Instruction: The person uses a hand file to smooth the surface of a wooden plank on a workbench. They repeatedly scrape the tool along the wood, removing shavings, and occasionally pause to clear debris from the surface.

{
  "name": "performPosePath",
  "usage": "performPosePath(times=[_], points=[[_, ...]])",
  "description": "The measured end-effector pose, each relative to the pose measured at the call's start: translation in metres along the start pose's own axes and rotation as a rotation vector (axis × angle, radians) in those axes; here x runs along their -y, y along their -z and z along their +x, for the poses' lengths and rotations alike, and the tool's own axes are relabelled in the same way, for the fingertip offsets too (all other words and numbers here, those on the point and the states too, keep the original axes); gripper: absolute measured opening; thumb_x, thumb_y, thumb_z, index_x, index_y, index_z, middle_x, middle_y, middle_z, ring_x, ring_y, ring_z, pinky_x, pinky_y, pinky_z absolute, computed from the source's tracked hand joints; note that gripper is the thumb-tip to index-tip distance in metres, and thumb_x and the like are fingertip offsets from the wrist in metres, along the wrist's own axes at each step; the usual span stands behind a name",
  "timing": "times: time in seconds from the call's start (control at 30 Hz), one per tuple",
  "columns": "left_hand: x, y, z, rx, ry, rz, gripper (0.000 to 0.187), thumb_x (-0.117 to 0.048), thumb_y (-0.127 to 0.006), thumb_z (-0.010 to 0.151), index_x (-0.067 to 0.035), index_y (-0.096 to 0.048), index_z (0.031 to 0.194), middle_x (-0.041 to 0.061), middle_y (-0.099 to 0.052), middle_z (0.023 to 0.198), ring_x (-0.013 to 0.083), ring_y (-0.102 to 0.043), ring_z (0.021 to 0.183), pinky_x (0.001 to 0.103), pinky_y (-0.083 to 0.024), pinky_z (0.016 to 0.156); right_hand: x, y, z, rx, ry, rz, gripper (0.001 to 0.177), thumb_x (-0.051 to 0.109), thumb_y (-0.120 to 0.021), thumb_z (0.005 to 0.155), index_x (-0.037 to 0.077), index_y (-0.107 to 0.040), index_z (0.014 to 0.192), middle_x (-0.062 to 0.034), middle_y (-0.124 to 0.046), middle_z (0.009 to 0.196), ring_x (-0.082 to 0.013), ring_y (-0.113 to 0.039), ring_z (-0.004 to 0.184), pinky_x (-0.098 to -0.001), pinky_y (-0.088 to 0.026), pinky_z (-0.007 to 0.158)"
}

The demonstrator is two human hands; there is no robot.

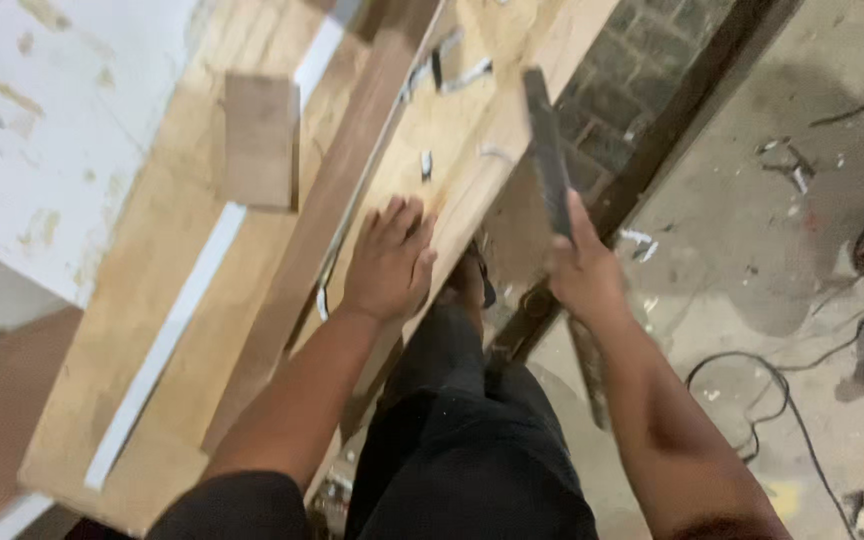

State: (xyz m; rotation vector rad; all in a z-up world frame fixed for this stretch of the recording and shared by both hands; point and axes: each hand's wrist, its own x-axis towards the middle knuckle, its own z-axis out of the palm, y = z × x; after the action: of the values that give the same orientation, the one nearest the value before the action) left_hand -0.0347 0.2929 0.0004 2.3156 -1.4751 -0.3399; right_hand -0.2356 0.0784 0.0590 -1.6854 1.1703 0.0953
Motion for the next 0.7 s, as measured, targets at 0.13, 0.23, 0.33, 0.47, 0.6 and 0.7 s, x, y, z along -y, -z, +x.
performPosePath(times=[0.13, 0.23, 0.33, 0.47, 0.6, 0.7], points=[[-0.009, 0.010, -0.008, 0.166, 0.011, 0.022, 0.053, -0.043, -0.037, 0.108, -0.015, -0.057, 0.148, 0.011, -0.046, 0.158, 0.0349, -0.035, 0.151, 0.057, -0.022, 0.125, -0.010, -0.054, 0.015, 0.078, 0.341, -0.054, 0.066, 0.004, -0.041, 0.112, 0.016, -0.011, 0.169, -0.0272, -0.042, 0.156, -0.0291, -0.069, 0.105, -0.0470, -0.061, 0.090], [-0.004, 0.004, -0.004, 0.053, -0.044, -0.062, 0.053, -0.039, -0.039, 0.109, -0.013, -0.053, 0.153, 0.009, -0.037, 0.164, 0.0320, -0.027, 0.155, 0.054, -0.015, 0.129, 0.025, -0.034, 0.002, 0.085, 0.107, 0.000, 0.061, 0.029, -0.042, 0.110, 0.035, -0.020, 0.166, -0.0160, -0.051, 0.144, -0.0183, -0.071, 0.081, -0.0382, -0.060, 0.072], [-0.008, 0.011, 0.002, 0.092, -0.026, -0.102, 0.053, -0.031, -0.041, 0.105, -0.008, -0.053, 0.152, 0.011, -0.032, 0.167, 0.0336, -0.021, 0.156, 0.055, -0.012, 0.129, 0.021, -0.019, -0.035, 0.045, -0.112, 0.029, 0.063, 0.038, -0.046, 0.104, 0.044, -0.027, 0.165, -0.0051, -0.068, 0.104, -0.0156, -0.059, 0.070, -0.0324, -0.049, 0.058], [0.001, -0.003, -0.003, 0.143, -0.013, -0.019, 0.058, -0.034, -0.041, 0.111, -0.010, -0.030, 0.163, 0.015, -0.029, 0.169, 0.0340, -0.022, 0.158, 0.053, -0.013, 0.130, 0.019, -0.053, -0.049, 0.074, -0.168, -0.096, 0.084, 0.012, -0.053, 0.101, 0.037, -0.009, 0.167, -0.0046, -0.066, 0.144, -0.0198, -0.057, 0.058, -0.0362, -0.042, 0.053], [0.004, 0.003, -0.008, 0.015, -0.049, -0.042, 0.069, -0.028, -0.046, 0.119, -0.016, -0.001, 0.170, 0.008, -0.006, 0.178, 0.0265, -0.010, 0.168, 0.050, -0.008, 0.141, 0.035, -0.077, -0.030, 0.080, 0.037, 0.084, 0.061, 0.030, -0.043, 0.116, 0.044, -0.013, 0.167, -0.0038, -0.068, 0.081, -0.0159, -0.058, 0.062, -0.0361, -0.050, 0.058], [0.001, -0.006, -0.013, 0.022, -0.056, -0.097, 0.077, -0.029, -0.058, 0.112, -0.011, -0.007, 0.167, 0.015, -0.011, 0.175, 0.0328, -0.016, 0.165, 0.054, -0.015, 0.137, 0.043, -0.056, -0.069, 0.178, -0.106, 0.068, 0.063, 0.033, -0.038, 0.111, 0.039, -0.013, 0.168, -0.0069, -0.067, 0.086, -0.0242, -0.060, 0.062, -0.0453, -0.049, 0.062]])
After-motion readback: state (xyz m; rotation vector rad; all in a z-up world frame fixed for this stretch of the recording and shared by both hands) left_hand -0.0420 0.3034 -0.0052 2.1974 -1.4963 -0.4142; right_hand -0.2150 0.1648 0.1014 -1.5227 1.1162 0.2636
